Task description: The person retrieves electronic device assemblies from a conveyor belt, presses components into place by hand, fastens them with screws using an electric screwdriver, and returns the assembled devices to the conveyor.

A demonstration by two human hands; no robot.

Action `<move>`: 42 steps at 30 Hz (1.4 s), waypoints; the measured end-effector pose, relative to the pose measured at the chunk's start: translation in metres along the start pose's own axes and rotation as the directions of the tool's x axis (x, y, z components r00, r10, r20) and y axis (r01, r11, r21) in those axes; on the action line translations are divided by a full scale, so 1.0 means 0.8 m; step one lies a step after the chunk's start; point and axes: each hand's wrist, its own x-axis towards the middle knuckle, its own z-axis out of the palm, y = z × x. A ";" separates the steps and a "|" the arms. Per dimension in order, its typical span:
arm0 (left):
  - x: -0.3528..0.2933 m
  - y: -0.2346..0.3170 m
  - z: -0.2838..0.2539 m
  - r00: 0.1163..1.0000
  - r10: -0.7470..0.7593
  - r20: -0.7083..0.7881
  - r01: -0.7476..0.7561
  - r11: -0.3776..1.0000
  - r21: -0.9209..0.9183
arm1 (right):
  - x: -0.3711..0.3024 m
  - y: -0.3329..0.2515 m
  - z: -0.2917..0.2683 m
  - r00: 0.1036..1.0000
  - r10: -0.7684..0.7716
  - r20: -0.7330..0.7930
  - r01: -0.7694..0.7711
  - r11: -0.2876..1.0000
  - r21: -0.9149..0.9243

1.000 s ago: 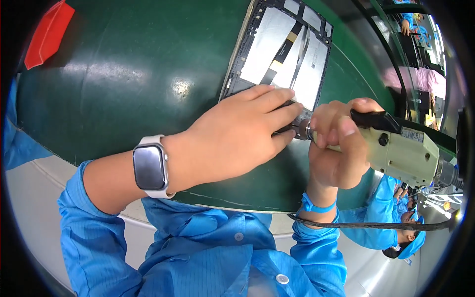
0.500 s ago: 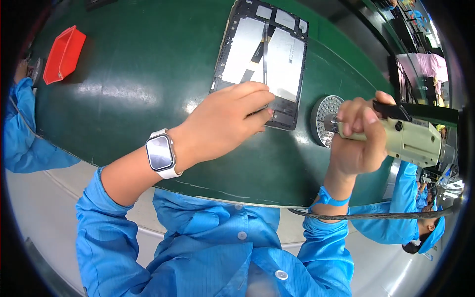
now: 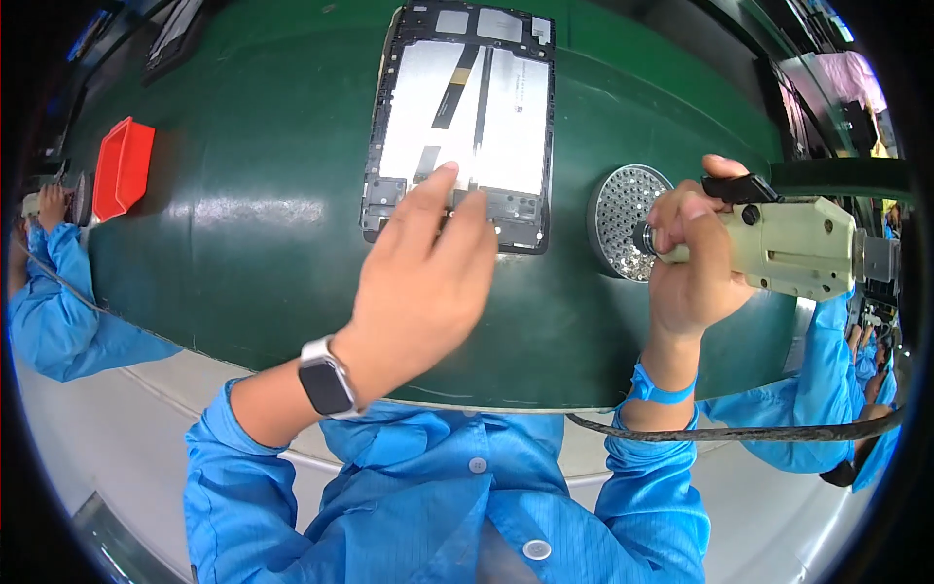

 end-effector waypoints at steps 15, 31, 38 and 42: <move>0.005 -0.150 0.000 0.980 0.063 -0.191 -0.086 0.990 -0.113 | 0.017 -0.003 -0.031 1.000 -0.009 0.024 0.008 0.998 0.060; 0.082 -0.422 0.068 0.872 -0.363 -0.329 0.466 0.820 0.332 | -0.008 0.007 -0.015 0.981 0.180 0.077 -0.184 0.982 0.050; 0.092 -0.390 0.053 0.908 -0.213 -0.360 0.340 0.877 0.339 | 0.021 0.016 0.003 0.990 0.135 0.038 -0.137 0.989 0.058; 0.094 -0.392 0.047 0.902 -0.246 -0.355 0.361 0.880 0.308 | 0.018 0.022 0.010 0.984 0.171 0.046 -0.174 0.984 0.049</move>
